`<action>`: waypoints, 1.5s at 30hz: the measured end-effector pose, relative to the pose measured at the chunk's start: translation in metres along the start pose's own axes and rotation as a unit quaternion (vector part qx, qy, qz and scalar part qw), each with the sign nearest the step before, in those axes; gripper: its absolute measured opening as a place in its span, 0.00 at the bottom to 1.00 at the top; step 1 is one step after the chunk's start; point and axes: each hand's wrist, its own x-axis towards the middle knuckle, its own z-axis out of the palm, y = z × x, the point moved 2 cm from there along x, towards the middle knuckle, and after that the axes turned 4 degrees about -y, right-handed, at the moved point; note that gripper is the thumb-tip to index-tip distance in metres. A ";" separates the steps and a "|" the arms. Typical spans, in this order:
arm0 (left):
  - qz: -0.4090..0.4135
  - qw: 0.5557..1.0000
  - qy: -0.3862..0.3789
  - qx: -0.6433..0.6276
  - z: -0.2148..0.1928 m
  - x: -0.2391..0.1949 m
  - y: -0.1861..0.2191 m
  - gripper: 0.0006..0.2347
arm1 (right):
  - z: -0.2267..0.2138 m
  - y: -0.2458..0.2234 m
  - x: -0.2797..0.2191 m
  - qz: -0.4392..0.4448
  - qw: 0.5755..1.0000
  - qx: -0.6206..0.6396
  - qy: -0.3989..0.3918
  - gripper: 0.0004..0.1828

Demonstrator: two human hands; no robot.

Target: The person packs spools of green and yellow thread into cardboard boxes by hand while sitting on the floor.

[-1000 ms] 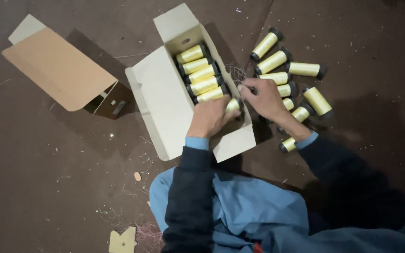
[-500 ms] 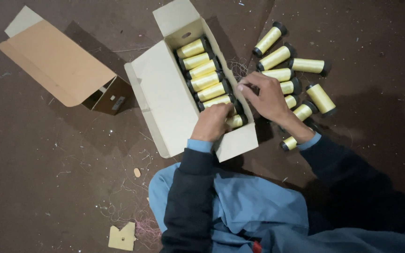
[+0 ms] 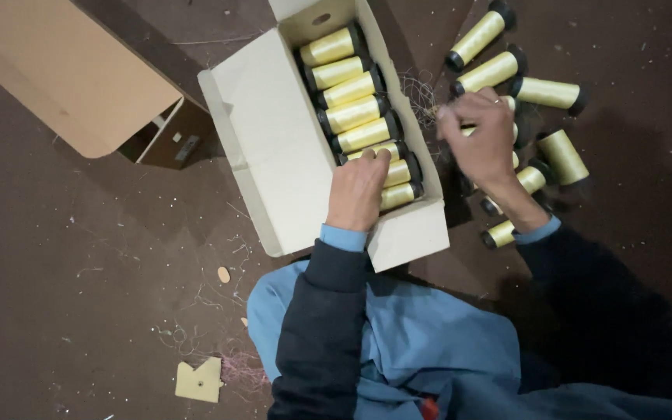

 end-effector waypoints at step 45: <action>-0.067 0.995 -0.002 -0.068 -0.003 0.273 0.054 0.22 | -0.035 0.062 0.052 0.171 0.984 -0.027 0.034 0.13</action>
